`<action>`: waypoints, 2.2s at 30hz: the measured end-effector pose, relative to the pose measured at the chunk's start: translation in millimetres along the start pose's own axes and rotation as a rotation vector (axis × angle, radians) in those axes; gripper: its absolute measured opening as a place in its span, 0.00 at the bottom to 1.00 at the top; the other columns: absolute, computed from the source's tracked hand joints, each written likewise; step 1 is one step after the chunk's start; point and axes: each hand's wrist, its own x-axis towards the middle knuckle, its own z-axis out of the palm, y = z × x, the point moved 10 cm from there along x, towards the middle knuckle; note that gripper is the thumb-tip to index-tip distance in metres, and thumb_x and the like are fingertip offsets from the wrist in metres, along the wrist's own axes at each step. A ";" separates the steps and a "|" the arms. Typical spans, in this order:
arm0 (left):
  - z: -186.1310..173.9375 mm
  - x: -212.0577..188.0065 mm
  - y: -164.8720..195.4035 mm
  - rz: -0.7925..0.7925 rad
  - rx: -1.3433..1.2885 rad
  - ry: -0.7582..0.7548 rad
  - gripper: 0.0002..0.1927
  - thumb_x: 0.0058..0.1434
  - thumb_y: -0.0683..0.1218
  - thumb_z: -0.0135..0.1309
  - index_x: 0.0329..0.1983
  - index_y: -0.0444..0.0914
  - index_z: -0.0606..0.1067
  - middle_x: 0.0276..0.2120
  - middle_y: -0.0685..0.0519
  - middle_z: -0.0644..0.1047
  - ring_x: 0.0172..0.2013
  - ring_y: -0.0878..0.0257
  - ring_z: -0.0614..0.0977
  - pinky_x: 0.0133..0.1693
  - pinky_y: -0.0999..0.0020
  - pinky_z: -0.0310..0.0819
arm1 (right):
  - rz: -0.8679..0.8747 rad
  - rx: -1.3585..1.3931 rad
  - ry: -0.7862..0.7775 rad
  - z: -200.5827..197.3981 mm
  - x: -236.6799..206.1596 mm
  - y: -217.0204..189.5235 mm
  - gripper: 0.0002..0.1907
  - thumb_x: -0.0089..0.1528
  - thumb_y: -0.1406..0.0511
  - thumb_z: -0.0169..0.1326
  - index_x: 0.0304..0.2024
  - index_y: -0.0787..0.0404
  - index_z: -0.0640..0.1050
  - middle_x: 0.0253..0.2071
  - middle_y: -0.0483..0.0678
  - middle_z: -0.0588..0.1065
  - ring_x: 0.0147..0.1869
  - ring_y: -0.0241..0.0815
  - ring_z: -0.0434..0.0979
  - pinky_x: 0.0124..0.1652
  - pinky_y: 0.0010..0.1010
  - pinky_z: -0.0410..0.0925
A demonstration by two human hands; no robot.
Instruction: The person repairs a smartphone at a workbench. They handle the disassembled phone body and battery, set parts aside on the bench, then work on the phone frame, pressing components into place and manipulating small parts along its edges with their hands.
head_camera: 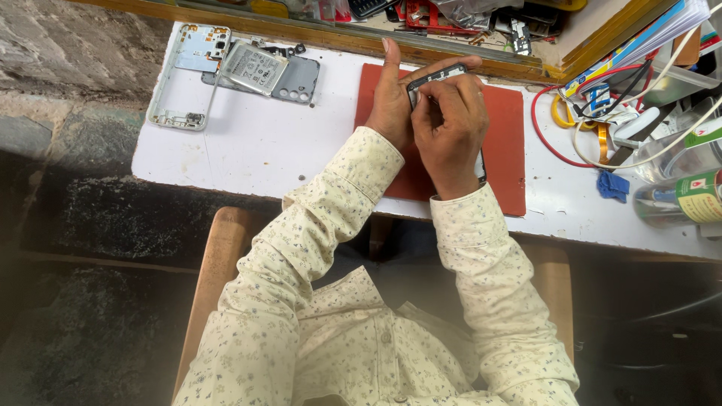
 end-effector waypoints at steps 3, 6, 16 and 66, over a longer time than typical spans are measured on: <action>-2.9 0.1 3.1 0.016 0.095 0.026 0.60 0.62 0.82 0.18 0.61 0.28 0.75 0.47 0.37 0.80 0.54 0.48 0.81 0.61 0.56 0.78 | -0.028 0.021 -0.086 2.8 4.2 -0.9 0.05 0.63 0.75 0.62 0.40 0.65 0.78 0.40 0.49 0.74 0.44 0.46 0.75 0.41 0.35 0.70; 1.1 -0.7 1.8 -0.009 -0.002 -0.002 0.60 0.63 0.82 0.16 0.62 0.29 0.75 0.47 0.39 0.80 0.54 0.49 0.80 0.60 0.56 0.77 | -0.060 0.029 -0.114 0.1 6.1 -4.5 0.05 0.64 0.75 0.62 0.40 0.64 0.78 0.40 0.48 0.73 0.45 0.47 0.75 0.42 0.36 0.69; 0.1 -0.9 2.1 -0.020 0.007 0.023 0.60 0.62 0.82 0.17 0.61 0.28 0.75 0.47 0.40 0.80 0.55 0.50 0.80 0.63 0.56 0.75 | -0.087 0.073 -0.157 -1.9 11.4 -7.1 0.06 0.63 0.75 0.62 0.41 0.64 0.79 0.41 0.49 0.73 0.47 0.49 0.75 0.44 0.37 0.69; -9.6 5.4 -0.6 0.014 0.142 0.051 0.57 0.63 0.81 0.19 0.58 0.31 0.77 0.46 0.43 0.81 0.51 0.52 0.83 0.58 0.56 0.79 | 0.353 0.156 0.111 -4.2 -1.0 48.0 0.02 0.62 0.76 0.60 0.35 0.68 0.79 0.35 0.46 0.73 0.32 0.33 0.76 0.32 0.24 0.71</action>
